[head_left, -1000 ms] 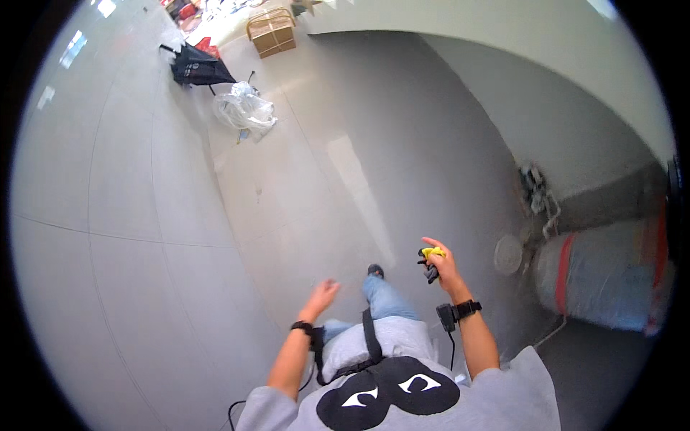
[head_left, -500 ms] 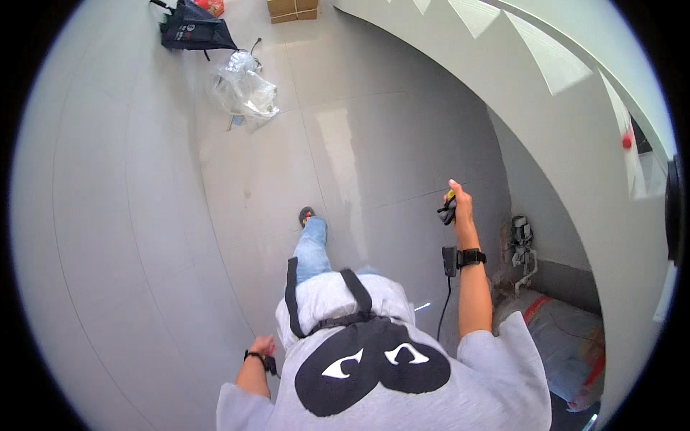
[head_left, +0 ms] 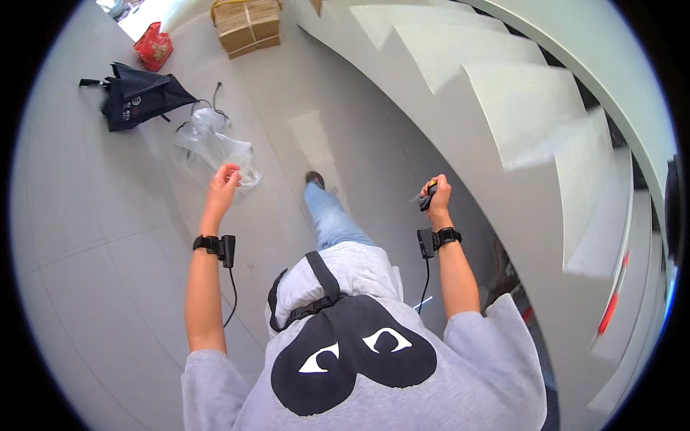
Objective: The person wipes the metal track and vertical frame of an elevator entrance using a yellow cloth, moving it along the horizontal and vertical surfaces of the metal structure.
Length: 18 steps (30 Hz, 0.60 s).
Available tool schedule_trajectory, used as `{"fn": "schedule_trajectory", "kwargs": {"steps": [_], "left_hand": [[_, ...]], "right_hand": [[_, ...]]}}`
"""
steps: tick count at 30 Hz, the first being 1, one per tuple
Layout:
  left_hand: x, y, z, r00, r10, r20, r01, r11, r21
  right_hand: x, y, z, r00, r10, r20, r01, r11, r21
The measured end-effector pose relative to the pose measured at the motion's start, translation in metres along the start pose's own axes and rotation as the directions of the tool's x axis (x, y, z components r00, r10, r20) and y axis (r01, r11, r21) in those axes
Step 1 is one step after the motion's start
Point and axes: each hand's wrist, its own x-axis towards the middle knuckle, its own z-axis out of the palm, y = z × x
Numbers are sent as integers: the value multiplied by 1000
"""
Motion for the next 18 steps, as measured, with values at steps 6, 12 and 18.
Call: {"fn": "schedule_trajectory", "kwargs": {"steps": [6, 12, 18], "left_hand": [[-10, -105, -56, 871, -490, -45, 471, 857, -210], [-165, -166, -54, 797, -587, 140, 454, 736, 502], [13, -152, -157, 490, -839, 236, 840, 527, 127]], "right_hand": [[127, -28, 178, 990, -124, 69, 140, 793, -593], [253, -30, 334, 924, 169, 343, 198, 558, -806], [321, 5, 488, 903, 207, 376, 276, 389, -879]]}}
